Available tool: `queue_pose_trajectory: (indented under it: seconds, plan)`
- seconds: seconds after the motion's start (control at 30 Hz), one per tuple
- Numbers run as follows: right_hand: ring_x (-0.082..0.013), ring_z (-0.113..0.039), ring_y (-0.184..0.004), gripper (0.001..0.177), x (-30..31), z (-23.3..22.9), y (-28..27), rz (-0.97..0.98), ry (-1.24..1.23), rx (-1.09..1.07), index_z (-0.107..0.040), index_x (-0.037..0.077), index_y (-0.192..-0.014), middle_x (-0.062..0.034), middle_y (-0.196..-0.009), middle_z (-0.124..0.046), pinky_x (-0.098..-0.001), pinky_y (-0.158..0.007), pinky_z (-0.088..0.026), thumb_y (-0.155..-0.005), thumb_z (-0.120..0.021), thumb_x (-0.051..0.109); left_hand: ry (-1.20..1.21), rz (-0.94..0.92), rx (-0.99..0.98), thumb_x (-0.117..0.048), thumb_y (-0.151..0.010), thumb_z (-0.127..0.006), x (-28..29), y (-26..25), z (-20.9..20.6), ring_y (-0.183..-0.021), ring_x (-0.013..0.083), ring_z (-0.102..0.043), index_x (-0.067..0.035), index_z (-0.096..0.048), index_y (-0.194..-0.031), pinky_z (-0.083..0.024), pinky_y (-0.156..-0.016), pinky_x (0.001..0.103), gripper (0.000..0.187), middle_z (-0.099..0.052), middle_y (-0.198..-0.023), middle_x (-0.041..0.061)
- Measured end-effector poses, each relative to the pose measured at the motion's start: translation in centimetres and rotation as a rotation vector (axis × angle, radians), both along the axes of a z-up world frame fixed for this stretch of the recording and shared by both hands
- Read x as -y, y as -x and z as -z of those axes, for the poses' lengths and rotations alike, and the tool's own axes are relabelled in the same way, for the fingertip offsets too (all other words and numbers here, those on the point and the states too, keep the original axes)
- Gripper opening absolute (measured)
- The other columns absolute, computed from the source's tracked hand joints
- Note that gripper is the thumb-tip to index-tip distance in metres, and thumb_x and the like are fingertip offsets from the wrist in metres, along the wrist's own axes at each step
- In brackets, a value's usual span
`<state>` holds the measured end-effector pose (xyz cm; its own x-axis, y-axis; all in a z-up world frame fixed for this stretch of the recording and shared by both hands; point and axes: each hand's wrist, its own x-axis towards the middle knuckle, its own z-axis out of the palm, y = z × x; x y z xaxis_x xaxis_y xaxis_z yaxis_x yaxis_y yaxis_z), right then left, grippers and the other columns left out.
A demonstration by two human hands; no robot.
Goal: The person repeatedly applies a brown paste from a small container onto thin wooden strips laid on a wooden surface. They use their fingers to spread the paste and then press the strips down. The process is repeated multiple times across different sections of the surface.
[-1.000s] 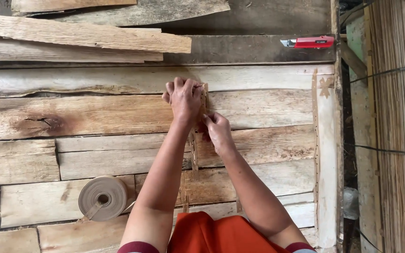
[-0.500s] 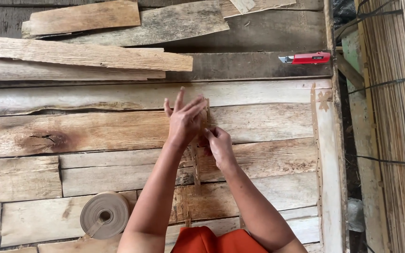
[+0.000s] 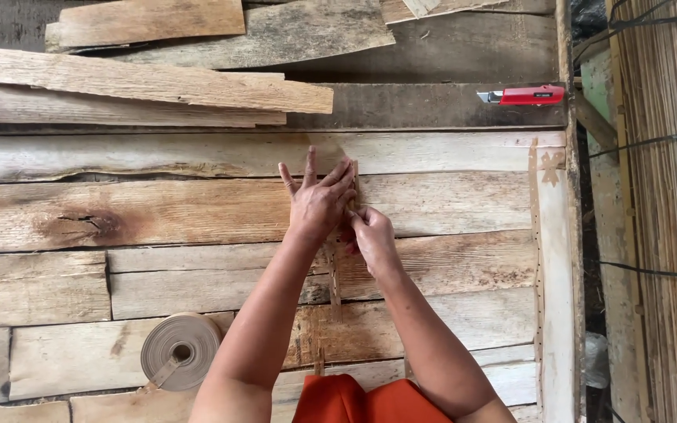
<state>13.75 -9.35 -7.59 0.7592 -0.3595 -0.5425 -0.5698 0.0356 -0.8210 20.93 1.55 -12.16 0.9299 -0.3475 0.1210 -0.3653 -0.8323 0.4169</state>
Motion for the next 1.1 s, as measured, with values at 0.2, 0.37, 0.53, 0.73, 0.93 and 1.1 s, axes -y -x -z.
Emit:
queue_pose_trajectory:
  seconds: [0.2,0.37,0.53,0.73,0.93,1.1]
  plan:
    - [-0.0239,-0.067,-0.04,0.024,1.3,-0.4,-0.8,-0.167,0.06,-0.074,-0.069,0.0,-0.086,-0.0183,-0.059,-0.069,-0.0352,-0.04,-0.058,-0.096,-0.064,0.022,-0.052,0.063,-0.143,-0.06,-0.094,-0.055,-0.7,-0.2,-1.4,-0.157,0.0377,-0.01,-0.042,-0.053,-0.145,0.003,-0.114,0.083,0.055,-0.041,-0.158,-0.024]
    - [-0.0212,-0.067,-0.041,0.023,3.2,1.2,-1.9,-0.312,0.093,-0.129,-0.07,0.0,-0.086,-0.0168,-0.059,-0.069,-0.0333,-0.04,-0.058,-0.093,-0.065,0.021,-0.08,0.079,-0.192,-0.06,-0.097,-0.05,-0.9,-0.2,-1.7,-0.157,0.0381,-0.006,-0.042,-0.049,-0.149,0.003,-0.114,0.083,0.055,-0.037,-0.16,-0.024]
    - [-0.0209,-0.068,-0.043,0.023,5.8,1.6,-2.2,-0.448,0.119,-0.196,-0.07,-0.002,-0.086,-0.0161,-0.059,-0.07,-0.0334,-0.041,-0.058,-0.091,-0.065,0.02,-0.089,0.093,-0.249,-0.062,-0.099,-0.045,-1.1,-0.2,-2.2,-0.157,0.0376,-0.003,-0.042,-0.047,-0.151,0.003,-0.115,0.081,0.056,-0.034,-0.162,-0.023]
    - [-0.0351,-0.071,-0.09,0.036,6.8,-1.9,-2.1,-0.264,0.499,0.083,-0.062,0.014,-0.111,-0.0162,-0.1,-0.072,-0.051,-0.082,-0.057,-0.099,-0.063,0.049,-0.009,0.103,-0.236,-0.063,-0.099,-0.047,-1.2,-0.1,-2.0,-0.157,0.0376,-0.002,-0.038,-0.039,-0.157,0.007,-0.116,0.077,0.063,-0.035,-0.163,-0.019]
    - [-0.0524,-0.021,-0.15,0.067,3.3,0.4,-4.6,-0.313,0.981,0.16,-0.048,0.01,-0.124,-0.0309,-0.162,-0.027,-0.0757,-0.117,-0.019,-0.083,-0.082,0.05,0.013,0.091,-0.241,-0.05,-0.096,-0.051,-0.8,-0.4,-1.8,-0.157,0.0386,-0.005,-0.03,-0.021,-0.164,0.007,-0.116,0.077,0.076,-0.041,-0.162,-0.011]
    - [-0.0538,0.0,-0.153,0.1,3.5,3.4,-6.1,-0.269,0.951,0.225,-0.04,0.01,-0.126,-0.0295,-0.168,-0.001,-0.0798,-0.116,-0.008,-0.069,-0.074,0.085,0.037,0.085,-0.199,-0.039,-0.091,-0.056,-0.9,-0.4,-0.5,-0.157,0.0398,-0.008,-0.024,-0.018,-0.165,0.003,-0.116,0.078,0.085,-0.041,-0.163,-0.007]
